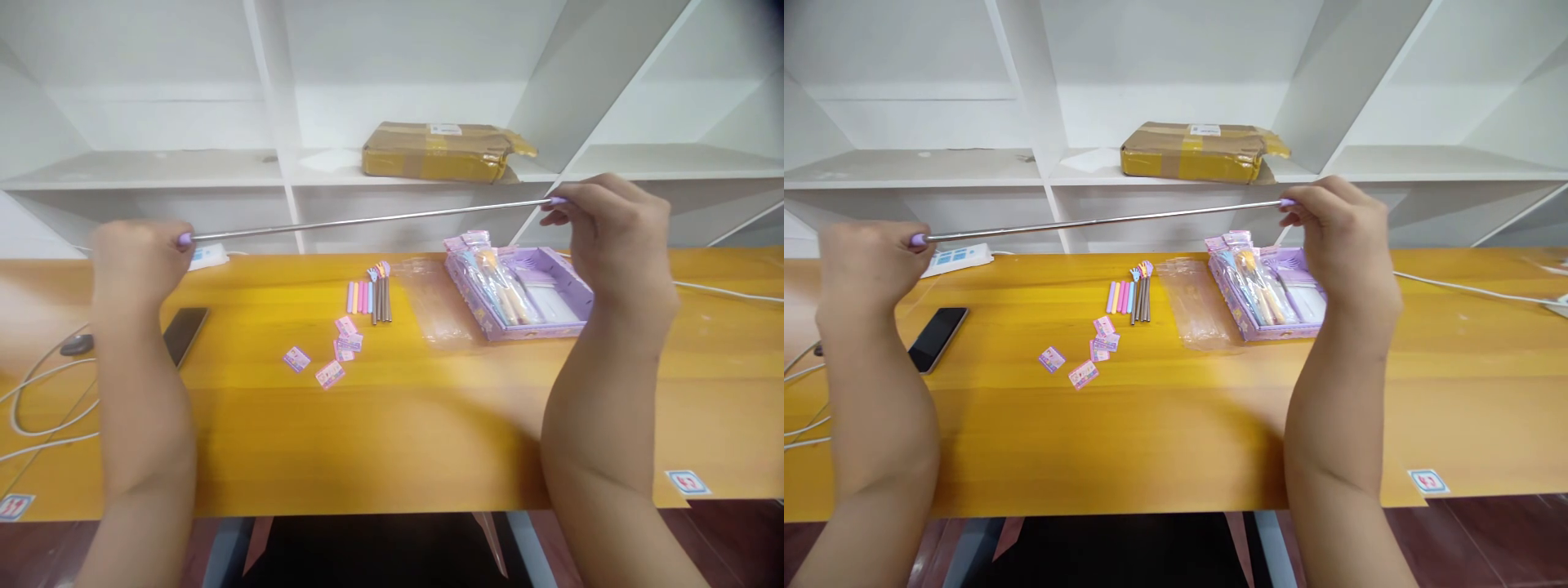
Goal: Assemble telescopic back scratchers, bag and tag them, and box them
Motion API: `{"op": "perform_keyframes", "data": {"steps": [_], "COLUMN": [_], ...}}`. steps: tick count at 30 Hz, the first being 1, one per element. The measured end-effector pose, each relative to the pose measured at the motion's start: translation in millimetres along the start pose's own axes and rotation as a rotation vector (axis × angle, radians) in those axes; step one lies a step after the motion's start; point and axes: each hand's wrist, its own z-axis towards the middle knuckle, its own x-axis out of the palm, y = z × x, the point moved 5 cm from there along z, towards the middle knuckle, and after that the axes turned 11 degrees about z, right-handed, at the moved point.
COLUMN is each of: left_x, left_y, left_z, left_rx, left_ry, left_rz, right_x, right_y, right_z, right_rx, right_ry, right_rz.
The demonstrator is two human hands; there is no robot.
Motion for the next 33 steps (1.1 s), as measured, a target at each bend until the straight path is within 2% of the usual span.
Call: {"op": "perform_keyframes", "data": {"steps": [2,4,5,6,9,12,15,21,25,33], "left_x": [-3.3,-6.8,-8.1,-10.8,-16.1,-21.1,-28.0,-37.7,-38.1,-34.1], "left_y": [-22.9,-54.0,-70.1,-91.1,-140.8,-168.6,-172.7,-165.6,-166.4,-169.1], "left_z": [-0.7,-3.7,-6.3,-10.3,-25.8,-41.8,-50.9,-55.0,-54.9,-51.5], "left_rx": [0.051,0.123,0.131,0.225,0.330,0.372,0.359,0.387,0.400,0.414], "left_ry": [0.062,0.113,0.143,0.140,0.171,0.206,0.177,0.146,0.168,0.205], "left_rz": [0.043,0.047,0.055,0.016,-0.063,-0.145,-0.137,-0.109,-0.107,-0.146], "right_x": [18.2,42.8,56.9,71.8,112.5,137.3,140.6,123.4,119.3,125.7], "right_y": [11.5,31.8,45.1,59.9,105.2,136.3,146.9,144.3,144.6,143.4], "right_z": [-1.3,-6.5,-11.2,-17.2,-39.8,-58.3,-63.8,-59.3,-58.5,-58.5], "right_rx": [-0.068,-0.136,-0.171,-0.206,-0.319,-0.397,-0.419,-0.408,-0.396,-0.438], "right_ry": [0.072,0.167,0.221,0.282,0.412,0.470,0.455,0.506,0.543,0.575], "right_rz": [0.023,0.038,0.051,0.071,0.063,0.061,0.060,0.069,0.045,-0.002]}}
